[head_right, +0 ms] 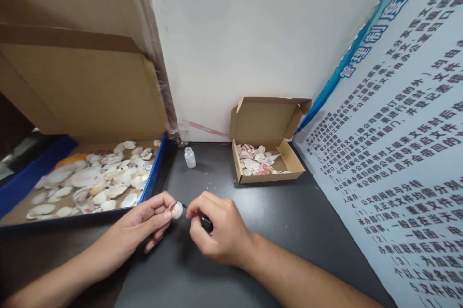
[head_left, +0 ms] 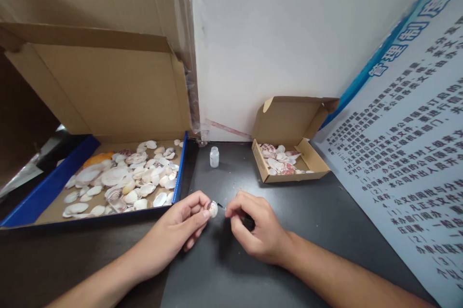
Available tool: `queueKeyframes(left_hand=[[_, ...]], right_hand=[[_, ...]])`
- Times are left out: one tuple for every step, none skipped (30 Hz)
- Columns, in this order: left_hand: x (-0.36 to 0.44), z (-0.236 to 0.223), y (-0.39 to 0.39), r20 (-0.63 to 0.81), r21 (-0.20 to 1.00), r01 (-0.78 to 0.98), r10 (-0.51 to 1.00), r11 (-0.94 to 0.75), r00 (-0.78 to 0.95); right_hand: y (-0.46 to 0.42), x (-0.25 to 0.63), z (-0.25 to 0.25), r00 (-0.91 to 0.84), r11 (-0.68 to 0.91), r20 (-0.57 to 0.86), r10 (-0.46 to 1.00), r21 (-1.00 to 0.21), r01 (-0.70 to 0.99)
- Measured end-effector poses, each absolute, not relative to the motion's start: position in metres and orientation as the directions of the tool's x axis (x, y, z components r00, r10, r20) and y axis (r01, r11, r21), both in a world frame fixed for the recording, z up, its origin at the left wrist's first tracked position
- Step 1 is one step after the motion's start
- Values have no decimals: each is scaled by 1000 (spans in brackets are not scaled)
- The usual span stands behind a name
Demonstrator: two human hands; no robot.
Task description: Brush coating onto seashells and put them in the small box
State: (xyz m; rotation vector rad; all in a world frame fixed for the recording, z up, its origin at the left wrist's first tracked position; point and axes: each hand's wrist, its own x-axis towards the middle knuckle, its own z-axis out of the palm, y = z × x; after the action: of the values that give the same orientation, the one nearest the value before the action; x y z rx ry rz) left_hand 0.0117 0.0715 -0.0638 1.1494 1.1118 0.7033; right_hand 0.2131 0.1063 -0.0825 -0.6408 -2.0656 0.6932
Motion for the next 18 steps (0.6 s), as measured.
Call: queueKeyframes(left_hand=[[12, -63, 71, -316, 949, 95, 889, 302, 330], [12, -63, 71, -318, 948, 96, 890, 303, 326], [13, -63, 71, -319, 948, 98, 891, 304, 324], [13, -63, 71, -320, 947, 100, 891, 304, 323], [12, -64, 71, -320, 947, 103, 891, 303, 323], [12, -64, 71, -321, 947, 105, 889, 303, 326], [12, -65, 72, -322, 947, 105, 888, 304, 329], [12, -65, 72, -324, 946, 106, 886, 306, 331], [11, -65, 72, -326, 945, 106, 884, 308, 334], [11, -65, 73, -327, 945, 105, 883, 309, 337], [11, -65, 73, -326, 945, 106, 882, 309, 339], [11, -65, 73, -325, 946, 107, 882, 307, 340], [11, -65, 73, -324, 946, 108, 883, 306, 340], [11, -64, 73, -325, 946, 108, 882, 306, 341], [11, -64, 72, -325, 946, 110, 881, 306, 344], [11, -64, 72, -327, 945, 112, 879, 307, 347], [11, -64, 71, -327, 945, 115, 877, 306, 352], [11, -64, 71, -324, 946, 120, 876, 301, 357]], right_hand=[[106, 213, -83, -528, 733, 573, 627, -662, 153], [106, 213, -83, -545, 747, 583, 603, -653, 127], [106, 213, -83, -560, 751, 580, 592, -649, 121], [106, 213, -83, -567, 744, 565, 600, -654, 136], [106, 213, -82, -564, 729, 543, 622, -664, 166], [106, 213, -82, -550, 709, 521, 652, -677, 200], [106, 213, -82, -531, 689, 507, 679, -689, 224], [106, 214, -82, -511, 678, 505, 695, -697, 233], [106, 214, -82, -503, 680, 516, 694, -700, 220], [106, 214, -82, -505, 693, 535, 677, -695, 192], [106, 214, -82, -516, 712, 558, 650, -684, 157], [106, 214, -83, -537, 729, 572, 620, -673, 126], [106, 214, -83, -558, 741, 577, 596, -663, 107], [106, 214, -84, -573, 745, 570, 589, -658, 110], [106, 214, -84, -577, 739, 554, 600, -659, 136], [107, 213, -84, -567, 726, 535, 626, -664, 176], [107, 213, -83, -547, 710, 520, 656, -671, 214], [107, 213, -83, -524, 696, 514, 679, -678, 237]])
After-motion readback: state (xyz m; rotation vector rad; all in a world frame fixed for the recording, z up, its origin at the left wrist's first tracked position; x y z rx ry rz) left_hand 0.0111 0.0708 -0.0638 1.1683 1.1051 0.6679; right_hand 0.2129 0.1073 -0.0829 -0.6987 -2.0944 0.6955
